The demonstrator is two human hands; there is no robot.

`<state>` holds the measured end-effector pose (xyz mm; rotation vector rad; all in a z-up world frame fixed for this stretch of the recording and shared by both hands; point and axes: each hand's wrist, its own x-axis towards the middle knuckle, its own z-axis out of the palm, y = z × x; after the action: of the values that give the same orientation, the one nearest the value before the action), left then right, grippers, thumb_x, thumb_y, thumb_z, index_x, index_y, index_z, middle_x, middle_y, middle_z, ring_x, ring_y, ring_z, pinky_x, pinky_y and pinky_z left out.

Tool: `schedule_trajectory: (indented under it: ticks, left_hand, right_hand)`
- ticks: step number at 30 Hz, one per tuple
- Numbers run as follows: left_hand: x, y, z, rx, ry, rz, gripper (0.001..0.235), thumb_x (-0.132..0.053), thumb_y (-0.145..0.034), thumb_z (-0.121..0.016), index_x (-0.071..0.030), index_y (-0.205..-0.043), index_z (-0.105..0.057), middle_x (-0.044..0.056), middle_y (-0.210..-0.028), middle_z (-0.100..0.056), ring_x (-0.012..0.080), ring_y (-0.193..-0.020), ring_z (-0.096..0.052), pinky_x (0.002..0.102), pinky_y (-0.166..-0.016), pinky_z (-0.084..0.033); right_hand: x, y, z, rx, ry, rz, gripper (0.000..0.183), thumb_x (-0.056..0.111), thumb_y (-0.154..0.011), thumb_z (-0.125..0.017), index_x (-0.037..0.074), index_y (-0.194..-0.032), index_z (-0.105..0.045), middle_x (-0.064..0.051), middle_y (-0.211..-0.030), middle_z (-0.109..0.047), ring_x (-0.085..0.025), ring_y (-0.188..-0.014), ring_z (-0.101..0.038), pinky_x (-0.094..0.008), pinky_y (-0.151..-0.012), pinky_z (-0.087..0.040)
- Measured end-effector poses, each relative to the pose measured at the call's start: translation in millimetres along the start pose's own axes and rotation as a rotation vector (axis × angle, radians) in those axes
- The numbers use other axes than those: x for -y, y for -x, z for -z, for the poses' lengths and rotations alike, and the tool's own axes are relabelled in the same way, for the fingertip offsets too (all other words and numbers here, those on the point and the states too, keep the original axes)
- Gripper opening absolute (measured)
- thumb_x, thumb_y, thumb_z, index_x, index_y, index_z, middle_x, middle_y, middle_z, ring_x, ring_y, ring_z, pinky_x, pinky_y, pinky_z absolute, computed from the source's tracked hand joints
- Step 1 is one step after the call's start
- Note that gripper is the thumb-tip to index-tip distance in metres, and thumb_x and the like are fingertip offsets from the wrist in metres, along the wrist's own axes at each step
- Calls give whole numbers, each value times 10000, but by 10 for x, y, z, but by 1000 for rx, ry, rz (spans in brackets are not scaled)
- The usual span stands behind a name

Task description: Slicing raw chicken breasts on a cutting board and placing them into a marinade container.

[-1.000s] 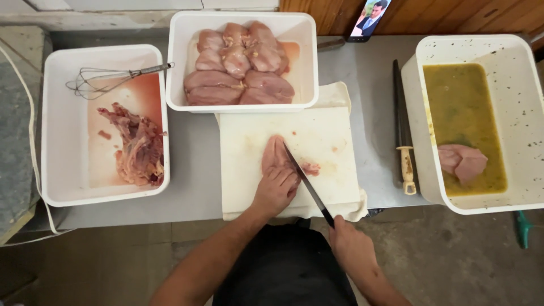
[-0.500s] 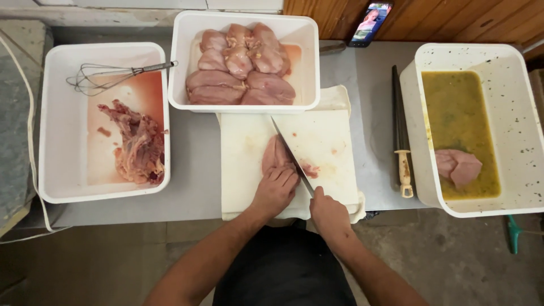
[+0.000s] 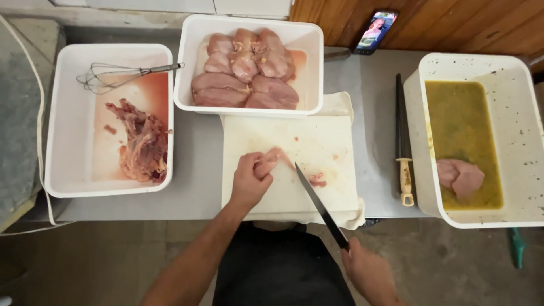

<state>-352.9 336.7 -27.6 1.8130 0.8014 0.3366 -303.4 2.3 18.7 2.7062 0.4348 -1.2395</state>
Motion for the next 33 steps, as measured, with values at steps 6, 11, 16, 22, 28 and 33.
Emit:
schedule_trajectory:
  ticks: [6, 11, 16, 22, 28, 33]
  left_hand:
    - [-474, 243, 233, 139, 76, -231, 108, 37, -705, -527, -33, -756, -593, -43, -617, -416, 73, -592, -383, 254, -572, -344]
    - [-310, 364, 121, 144, 32, -252, 254, 71, -727, -578, 5, -964, -643, 21, -640, -448, 149, -597, -457, 296, -569, -394]
    - [85, 442, -18, 132, 13, -227, 588, 9, -754, -629, -115, -1324, -554, 102, -1050, -638, 266, -1017, -575, 340, -887, -529]
    - [178, 430, -68, 77, 14, -324, 460, 16, -723, -662, -122, -1160, -622, 58, -1050, -658, 248, -1009, -585, 325, -848, -532]
    - [260, 356, -78, -22, 194, 80, 473, -53, -722, -711, -140, -1183, -654, 65, -1075, -665, 194, -949, -663, 280, -807, -553]
    - [70, 79, 282, -290, 409, 195, 469, -35, -686, -794, -103, -1119, -627, 41, -1002, -644, 148, -873, -595, 238, -767, -519]
  right_hand:
    - [132, -146, -66, -172, -114, 191, 249, 412, -988, -509, 228, -1154, -537, -33, -794, -749, -341, -714, -713, -481, -632, -509]
    - [377, -175, -63, -196, -70, 221, 279, 444, -988, -499, 181, -1079, -495, -71, -873, -741, -421, -801, -687, -529, -691, -504]
    - [504, -270, 18, -177, -27, 226, 261, 428, -991, -484, 171, -1036, -484, -105, -877, -740, -452, -819, -681, -562, -708, -495]
    - [809, -353, 250, -161, -9, 236, 252, 390, -1011, -458, 139, -983, -458, -129, -804, -735, -456, -749, -668, -561, -683, -480]
    - [1193, -465, 448, -71, -61, 178, 139, 245, -970, -408, 107, -985, -420, -149, -826, -714, -440, -751, -639, -534, -681, -434]
    - [877, -195, 374, 32, -23, 88, 311, 421, -1024, -391, 114, -1024, -443, -156, -899, -747, -436, -845, -685, -533, -768, -501]
